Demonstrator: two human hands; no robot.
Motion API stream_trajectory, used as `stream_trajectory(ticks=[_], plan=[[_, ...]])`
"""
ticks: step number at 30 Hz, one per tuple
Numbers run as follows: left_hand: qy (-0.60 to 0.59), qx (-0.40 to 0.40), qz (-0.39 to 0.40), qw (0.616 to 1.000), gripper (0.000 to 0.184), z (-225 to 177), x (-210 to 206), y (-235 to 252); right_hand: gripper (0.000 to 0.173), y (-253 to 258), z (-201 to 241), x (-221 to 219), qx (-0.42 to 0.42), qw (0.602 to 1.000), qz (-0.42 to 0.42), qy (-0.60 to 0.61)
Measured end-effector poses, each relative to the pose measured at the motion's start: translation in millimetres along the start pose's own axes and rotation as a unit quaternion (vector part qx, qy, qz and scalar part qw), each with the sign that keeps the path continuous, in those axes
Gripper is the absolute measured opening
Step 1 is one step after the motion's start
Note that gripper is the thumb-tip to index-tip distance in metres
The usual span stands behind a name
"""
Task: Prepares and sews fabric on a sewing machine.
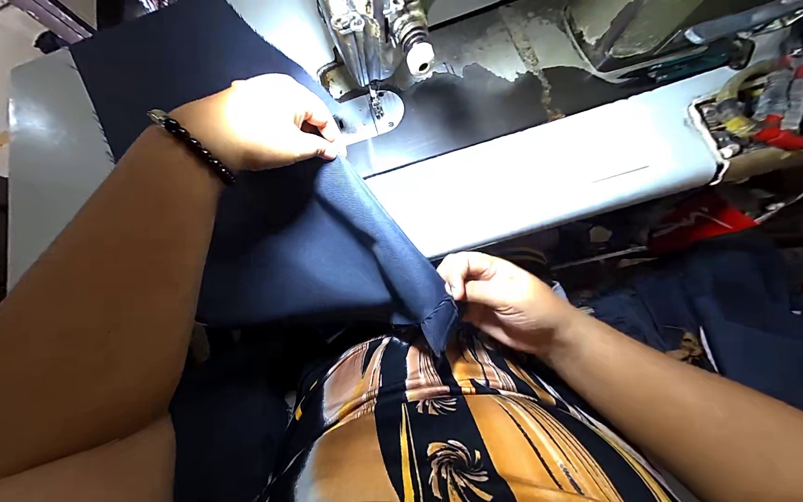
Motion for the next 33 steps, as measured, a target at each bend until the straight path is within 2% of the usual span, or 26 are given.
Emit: stream_trajectory(ticks=[1, 3, 6, 10, 14, 17, 19, 22, 24, 27, 30, 32, 33], plan=[[0.008, 0.008, 0.016, 1.0, 0.017, -0.8, -0.9, 3.2, 0.029, 1.7, -12.5, -2.3, -0.041, 0.996, -0.003, 0.074], [0.026, 0.036, 0.053, 0.998, 0.018, -5.1, -3.3, 9.7, 0.029, 5.6, -30.5, -6.0, -0.083, 0.986, 0.017, 0.145], [0.073, 0.088, 0.119, 0.986, 0.019, -11.3, -11.5, 23.1, 0.029, 10.5, -42.6, -7.4, -0.113, 0.977, 0.06, 0.172], [0.124, 0.091, 0.133, 0.979, 0.021, -12.1, -22.5, 44.8, 0.03, 18.5, -49.0, -4.4, -0.131, 0.972, 0.078, 0.181], [0.128, 0.061, 0.1, 0.985, 0.016, -9.8, -38.4, 59.6, 0.031, 23.9, -51.6, 6.1, -0.135, 0.975, 0.046, 0.173], [0.099, 0.089, 0.062, 0.989, 0.014, -10.4, -41.9, 57.4, 0.032, 24.1, -51.5, 10.5, -0.135, 0.977, 0.04, 0.159], [0.076, 0.124, -0.007, 0.989, 0.02, -17.3, -40.9, 47.0, 0.032, 23.0, -51.7, 12.4, -0.13, 0.979, 0.037, 0.15], [0.091, 0.13, -0.147, 0.976, 0.008, -34.4, -51.9, 23.3, 0.029, 21.9, -50.6, 18.0, -0.127, 0.983, 0.024, 0.133], [0.125, 0.107, -0.217, 0.962, 0.021, -46.4, -70.9, 8.1, 0.028, 20.7, -50.4, 21.5, -0.123, 0.986, 0.008, 0.115], [0.111, 0.108, -0.214, 0.964, 0.039, -54.9, -98.1, -9.9, 0.024, 17.9, -47.4, 25.2, -0.114, 0.988, -0.029, 0.096], [0.025, 0.108, -0.159, 0.981, 0.059, -48.9, -114.5, -21.5, 0.018, 15.1, -38.7, 26.8, -0.079, 0.995, -0.066, 0.011], [-0.015, 0.096, -0.16, 0.982, 0.061, -44.1, -118.7, -25.3, 0.014, 11.5, -25.4, 24.9, 0.014, 0.985, -0.086, -0.15], [-0.022, 0.092, -0.163, 0.982, 0.06, -42.7, -118.6, -25.4, 0.013, 8.3, -16.1, 21.7, 0.087, 0.958, -0.082, -0.262]])
Point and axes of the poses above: each hand's wrist, its own y-axis towards the middle knuckle, its own x-axis out of the back of the hand, z = x × y, the point moved 5 cm from there along y, towards the middle knuckle, and after that the axes turned 8 degrees about y, right-handed, at the moved point
